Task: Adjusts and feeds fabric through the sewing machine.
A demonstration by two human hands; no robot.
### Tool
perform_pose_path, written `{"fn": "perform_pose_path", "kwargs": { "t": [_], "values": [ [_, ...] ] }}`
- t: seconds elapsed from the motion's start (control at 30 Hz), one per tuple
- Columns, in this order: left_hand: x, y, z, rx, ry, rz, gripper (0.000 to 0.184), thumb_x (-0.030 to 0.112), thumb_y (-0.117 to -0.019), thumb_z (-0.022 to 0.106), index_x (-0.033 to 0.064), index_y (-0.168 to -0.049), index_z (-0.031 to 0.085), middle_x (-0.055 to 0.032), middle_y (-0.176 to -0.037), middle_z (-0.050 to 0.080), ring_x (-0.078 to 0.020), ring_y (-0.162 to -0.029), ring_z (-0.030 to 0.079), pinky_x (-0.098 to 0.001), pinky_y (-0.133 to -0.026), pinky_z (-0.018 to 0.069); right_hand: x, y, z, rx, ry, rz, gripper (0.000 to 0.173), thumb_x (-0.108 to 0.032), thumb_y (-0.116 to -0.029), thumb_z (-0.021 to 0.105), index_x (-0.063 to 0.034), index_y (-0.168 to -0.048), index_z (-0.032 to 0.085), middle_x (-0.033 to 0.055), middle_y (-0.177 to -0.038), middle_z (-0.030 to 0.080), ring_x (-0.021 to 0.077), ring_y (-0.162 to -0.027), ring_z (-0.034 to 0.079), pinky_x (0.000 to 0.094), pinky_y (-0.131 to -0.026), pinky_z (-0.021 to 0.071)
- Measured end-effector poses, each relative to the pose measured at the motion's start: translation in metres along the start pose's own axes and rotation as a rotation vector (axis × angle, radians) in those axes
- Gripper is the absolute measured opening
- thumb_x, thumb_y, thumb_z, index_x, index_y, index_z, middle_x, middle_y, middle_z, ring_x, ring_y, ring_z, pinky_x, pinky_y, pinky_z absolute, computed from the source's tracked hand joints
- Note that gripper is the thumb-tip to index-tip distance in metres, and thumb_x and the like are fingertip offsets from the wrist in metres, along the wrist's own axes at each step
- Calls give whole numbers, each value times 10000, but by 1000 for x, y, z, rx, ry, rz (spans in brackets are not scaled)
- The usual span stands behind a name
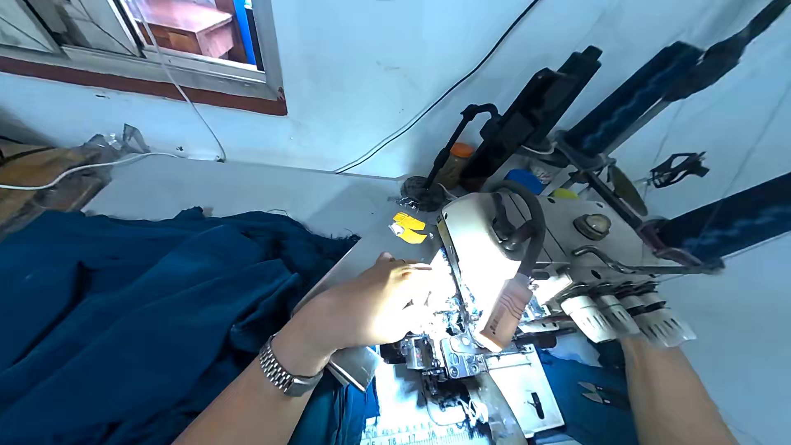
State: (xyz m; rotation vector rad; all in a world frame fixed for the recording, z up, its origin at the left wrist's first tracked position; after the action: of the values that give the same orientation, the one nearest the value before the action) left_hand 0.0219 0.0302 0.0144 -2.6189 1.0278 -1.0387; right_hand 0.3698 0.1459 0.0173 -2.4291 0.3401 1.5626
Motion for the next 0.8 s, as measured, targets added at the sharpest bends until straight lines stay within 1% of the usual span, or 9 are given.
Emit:
{"fn": "perform_pose_path", "kwargs": {
  "t": [0.07, 0.13, 0.2, 0.3, 0.37, 0.47, 0.57, 0.67, 0.8],
  "values": [
    [3, 1, 0, -29, -22, 6, 153, 213, -903, 650, 169, -1011, 750, 19, -1061, 708, -145, -1086, 630, -480, -932, 459, 45, 8, -20, 139, -66, -17, 276, -224, -1098, 447, 11, -1106, 591, -7, -807, 595, 13, -638, 550, 216, -626, 510],
    [4, 3, 1, -61, -24, -3, 186, 204, -918, 620, 210, -1018, 776, 11, -1172, 697, -181, -1239, 577, -538, -1053, 408, 81, 24, -34, 208, -109, -41, 323, -278, -1116, 353, -27, -1056, 548, -70, -685, 532, 0, -478, 455, 185, -458, 440],
    [6, 3, 1, -106, -41, -56, 208, 192, -920, 591, 214, -1001, 782, -18, -1225, 670, -224, -1297, 532, -576, -1104, 355, 91, 62, -42, 149, -99, -89, 373, -240, -1113, 292, -9, -1083, 583, -106, -699, 546, -13, -503, 478, 175, -489, 453],
    [7, 2, 4, -135, -128, -99, 281, 206, -933, 567, 197, -1141, 756, -38, -1367, 632, -269, -1371, 494, -594, -1118, 347, 91, 112, -45, -14, -62, -296, 281, -114, -1078, 371, 40, -1129, 600, -137, -783, 593, -52, -609, 546, 152, -578, 498],
    [8, 3, 7, -140, -184, -97, 319, 228, -954, 553, 184, -1215, 732, -42, -1433, 597, -284, -1405, 467, -593, -1118, 345, 83, 135, -36, -153, -69, -406, 194, -50, -1051, 442, -58, -1084, 632, -169, -864, 656, -71, -671, 588, 143, -616, 523],
    [9, 2, 10, -196, -244, -126, 349, 266, -998, 512, 208, -1288, 697, -43, -1497, 546, -282, -1450, 412, -573, -1138, 323, 66, 153, -15, -364, -28, -503, 161, -34, -1019, 531, -39, -1095, 672, -95, -905, 668, -67, -722, 592, 143, -658, 529],
    [10, 1, 9, -219, -223, -146, 285, 241, -977, 547, 266, -1173, 751, -59, -1479, 557, -291, -1454, 400, -571, -1122, 322, 54, 156, 7, -420, -3, -545, 144, -65, -1004, 578, -10, -1068, 695, -45, -894, 660, -64, -740, 587, 125, -675, 520],
    [11, -1, 8, -232, -196, -149, 273, 242, -976, 551, 248, -1138, 771, -71, -1458, 574, -305, -1439, 416, -592, -1121, 315, 49, 153, 24, -419, 26, -586, 167, -96, -981, 605, 16, -1029, 719, 14, -938, 694, -47, -803, 623, 118, -735, 539],
    [5, 1, 3, -42, -49, -1, 197, 221, -898, 598, 231, -885, 794, 9, -1109, 690, -189, -1217, 577, -533, -1052, 412, 49, 150, 40, -401, -15, -596, 181, -142, -977, 618, -5, -1020, 728, 3, -913, 701, -33, -772, 630, 126, -718, 546]
  ]
}}
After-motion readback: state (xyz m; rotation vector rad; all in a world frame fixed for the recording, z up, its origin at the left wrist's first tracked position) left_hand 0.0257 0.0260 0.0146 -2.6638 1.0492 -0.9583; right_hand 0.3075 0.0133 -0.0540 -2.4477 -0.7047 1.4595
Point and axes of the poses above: each hand's wrist, its own y-axis away from the middle knuckle, its own z-axis out of the palm, x = y × z, the point moved 4 cm from there along -y, towards the middle knuckle
